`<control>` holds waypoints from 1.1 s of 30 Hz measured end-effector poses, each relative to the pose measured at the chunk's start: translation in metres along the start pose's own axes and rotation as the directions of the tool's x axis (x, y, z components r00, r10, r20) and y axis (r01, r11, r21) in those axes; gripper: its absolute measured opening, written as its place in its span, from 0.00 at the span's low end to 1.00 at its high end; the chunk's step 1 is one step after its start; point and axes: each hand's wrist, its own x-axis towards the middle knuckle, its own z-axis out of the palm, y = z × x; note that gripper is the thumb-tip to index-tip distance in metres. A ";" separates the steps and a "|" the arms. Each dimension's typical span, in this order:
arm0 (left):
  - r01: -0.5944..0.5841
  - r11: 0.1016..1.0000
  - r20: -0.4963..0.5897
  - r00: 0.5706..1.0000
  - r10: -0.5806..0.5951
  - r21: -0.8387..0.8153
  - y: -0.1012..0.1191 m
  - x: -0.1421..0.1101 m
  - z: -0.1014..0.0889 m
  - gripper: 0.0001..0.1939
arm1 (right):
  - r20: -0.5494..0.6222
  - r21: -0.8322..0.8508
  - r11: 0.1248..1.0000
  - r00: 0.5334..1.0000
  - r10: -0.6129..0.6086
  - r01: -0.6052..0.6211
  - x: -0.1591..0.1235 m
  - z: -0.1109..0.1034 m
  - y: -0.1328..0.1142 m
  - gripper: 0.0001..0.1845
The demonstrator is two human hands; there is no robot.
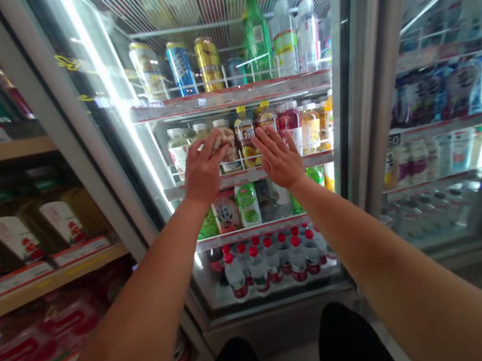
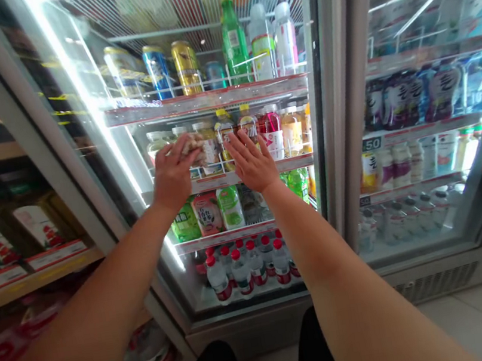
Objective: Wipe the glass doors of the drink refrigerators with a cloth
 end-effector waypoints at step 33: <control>-0.013 0.990 0.169 0.985 0.037 -0.142 0.010 0.064 0.011 0.21 | 0.020 0.011 1.000 1.000 -0.005 0.005 0.000 -0.001 0.000 0.34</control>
